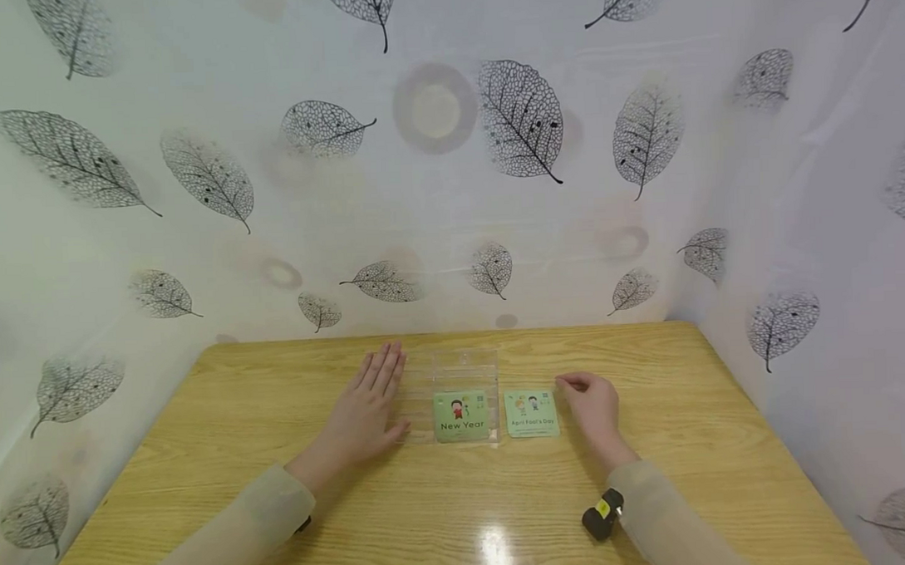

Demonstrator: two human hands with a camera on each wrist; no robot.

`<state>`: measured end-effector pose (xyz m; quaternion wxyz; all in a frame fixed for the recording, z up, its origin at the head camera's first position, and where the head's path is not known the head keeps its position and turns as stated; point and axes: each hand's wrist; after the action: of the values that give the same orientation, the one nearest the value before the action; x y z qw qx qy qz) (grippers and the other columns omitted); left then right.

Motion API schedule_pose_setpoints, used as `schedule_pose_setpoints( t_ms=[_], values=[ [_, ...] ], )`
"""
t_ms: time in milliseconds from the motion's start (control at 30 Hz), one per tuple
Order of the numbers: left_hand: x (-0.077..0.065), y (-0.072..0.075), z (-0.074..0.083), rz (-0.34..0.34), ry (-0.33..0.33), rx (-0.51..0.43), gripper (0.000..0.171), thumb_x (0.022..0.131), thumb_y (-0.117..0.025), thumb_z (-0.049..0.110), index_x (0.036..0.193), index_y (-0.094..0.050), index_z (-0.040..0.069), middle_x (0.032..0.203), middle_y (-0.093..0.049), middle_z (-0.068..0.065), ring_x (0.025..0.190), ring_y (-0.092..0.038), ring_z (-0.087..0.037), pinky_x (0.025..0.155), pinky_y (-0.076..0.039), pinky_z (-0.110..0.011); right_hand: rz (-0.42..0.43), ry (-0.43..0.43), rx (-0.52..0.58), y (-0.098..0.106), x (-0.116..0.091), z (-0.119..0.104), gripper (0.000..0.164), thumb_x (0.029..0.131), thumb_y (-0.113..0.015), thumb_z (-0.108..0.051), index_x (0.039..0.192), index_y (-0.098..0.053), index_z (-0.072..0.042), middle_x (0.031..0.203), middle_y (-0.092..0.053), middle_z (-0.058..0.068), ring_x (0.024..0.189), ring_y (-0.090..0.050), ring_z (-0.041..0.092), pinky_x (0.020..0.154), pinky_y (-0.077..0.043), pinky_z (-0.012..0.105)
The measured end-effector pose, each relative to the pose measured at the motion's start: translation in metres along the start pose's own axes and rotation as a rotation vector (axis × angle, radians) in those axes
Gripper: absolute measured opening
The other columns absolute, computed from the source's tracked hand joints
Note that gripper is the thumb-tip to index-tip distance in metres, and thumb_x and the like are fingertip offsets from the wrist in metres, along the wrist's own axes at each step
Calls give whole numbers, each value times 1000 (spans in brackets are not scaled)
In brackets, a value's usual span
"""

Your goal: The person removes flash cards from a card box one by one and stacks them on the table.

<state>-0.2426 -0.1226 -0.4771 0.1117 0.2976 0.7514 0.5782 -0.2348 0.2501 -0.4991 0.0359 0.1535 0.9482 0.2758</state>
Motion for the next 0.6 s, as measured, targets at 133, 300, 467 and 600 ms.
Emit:
schedule_pose_setpoints(
  t_ms=[133,300,467,600],
  values=[
    [0,-1,-1,-6,0,-6,102,99,-58,61,166,-20,-5,177,-16,-24,166,-17,-38,137,-18,-47,-1,4,0,3,2,1,30,103,-70,-18,117,-76,8,109,-77,24,77,-57,1,61,-48,15],
    [1,-3,-1,-12,4,-11,102,99,-57,61,167,-18,-5,177,-12,-24,166,-14,-38,137,-16,-48,-4,3,11,5,3,-2,33,103,-70,-22,119,-76,6,110,-78,20,81,-58,-2,67,-48,12],
    [0,-4,0,-5,5,-2,103,99,-58,63,167,-19,-5,177,-15,-24,166,-15,-38,137,-16,-48,-33,-3,65,5,2,-10,33,104,-69,-22,123,-74,6,112,-78,16,79,-59,-8,69,-52,11],
    [1,-5,0,1,1,9,103,99,-57,63,167,-19,-5,177,-13,-24,166,-17,-38,137,-17,-48,-49,-5,92,3,1,-16,34,104,-69,-21,124,-73,6,116,-77,16,79,-60,-10,72,-54,9]
  ],
)
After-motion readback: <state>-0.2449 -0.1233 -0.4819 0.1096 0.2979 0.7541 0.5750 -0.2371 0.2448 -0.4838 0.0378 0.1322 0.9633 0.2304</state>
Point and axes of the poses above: each hand's wrist, its own x-axis towards the middle knuckle, its own y-axis out of the back of the hand, z = x × y
